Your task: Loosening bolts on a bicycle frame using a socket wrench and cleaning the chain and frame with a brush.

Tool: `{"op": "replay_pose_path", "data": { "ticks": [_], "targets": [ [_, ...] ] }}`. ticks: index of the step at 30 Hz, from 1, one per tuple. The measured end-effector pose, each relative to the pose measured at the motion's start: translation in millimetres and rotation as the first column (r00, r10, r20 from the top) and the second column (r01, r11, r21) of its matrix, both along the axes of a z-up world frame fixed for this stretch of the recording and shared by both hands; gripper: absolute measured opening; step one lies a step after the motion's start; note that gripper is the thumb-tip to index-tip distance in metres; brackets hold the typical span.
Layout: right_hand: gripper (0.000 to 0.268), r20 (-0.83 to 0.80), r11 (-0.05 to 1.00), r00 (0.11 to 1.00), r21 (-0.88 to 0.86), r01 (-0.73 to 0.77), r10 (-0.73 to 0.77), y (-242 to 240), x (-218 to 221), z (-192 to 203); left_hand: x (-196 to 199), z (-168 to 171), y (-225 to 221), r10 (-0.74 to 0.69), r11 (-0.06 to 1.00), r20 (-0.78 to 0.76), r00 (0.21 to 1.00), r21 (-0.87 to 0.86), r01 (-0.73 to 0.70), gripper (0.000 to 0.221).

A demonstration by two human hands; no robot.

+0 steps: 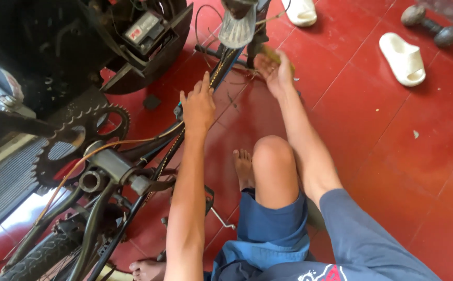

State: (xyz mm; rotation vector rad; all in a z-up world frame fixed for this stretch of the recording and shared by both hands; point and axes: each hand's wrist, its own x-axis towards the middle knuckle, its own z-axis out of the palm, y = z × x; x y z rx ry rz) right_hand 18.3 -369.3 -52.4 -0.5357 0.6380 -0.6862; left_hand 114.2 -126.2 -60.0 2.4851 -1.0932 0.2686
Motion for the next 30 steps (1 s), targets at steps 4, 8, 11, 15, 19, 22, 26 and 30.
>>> {"op": "replay_pose_path", "data": {
  "ticks": [4, 8, 11, 15, 19, 22, 26, 30],
  "targets": [
    [0.045, 0.12, 0.993, 0.988, 0.085, 0.085, -0.095, -0.2, 7.9, 22.4, -2.1, -1.0, 1.9, 0.013, 1.0, 0.015, 1.0, 0.003, -0.013, 0.049],
    [0.036, 0.066, 0.975, 0.989, -0.189, -0.117, 0.131, 13.3, -8.3, -8.1, -0.1, 3.7, -0.3, 0.003, 1.0, -0.063, 0.998, 0.01, -0.002, 0.049],
    [0.042, -0.025, 0.878, 0.921, -0.294, -0.379, 0.389, 50.6, -31.7, -29.7, -4.3, 12.7, 6.2, -0.014, 1.0, -0.217, 0.976, -0.001, 0.014, 0.054],
    [0.042, -0.229, 0.607, 0.703, -0.373, -0.702, 0.673, 110.4, -49.5, 10.4, -14.2, 52.6, 33.1, -0.12, 0.969, -0.432, 0.894, -0.248, 0.01, 0.07],
    [0.039, -0.35, 0.562, 0.73, -0.472, -0.679, 0.587, 82.8, -44.7, 13.5, -29.4, 36.1, 62.6, -0.073, 0.84, -0.353, 0.933, -0.526, -0.133, 0.071],
    [0.022, -0.341, 0.858, 0.937, -0.455, -0.238, 0.079, 80.8, -35.9, -2.0, -63.0, 40.4, 86.6, 0.023, 0.836, -0.282, 0.959, -0.52, -0.173, 0.053],
    [0.034, -0.211, 0.716, 0.801, -0.362, -0.597, 0.561, 123.9, -42.0, -14.2, -107.2, 63.3, 120.4, -0.07, 0.893, -0.367, 0.928, -0.437, -0.105, 0.038],
    [0.044, -0.209, 0.739, 0.76, -0.182, -0.648, 0.615, 105.5, -39.6, -66.4, -120.5, 38.0, 145.8, 0.049, 0.97, -0.353, 0.934, -0.206, -0.129, 0.008]
  ]
}}
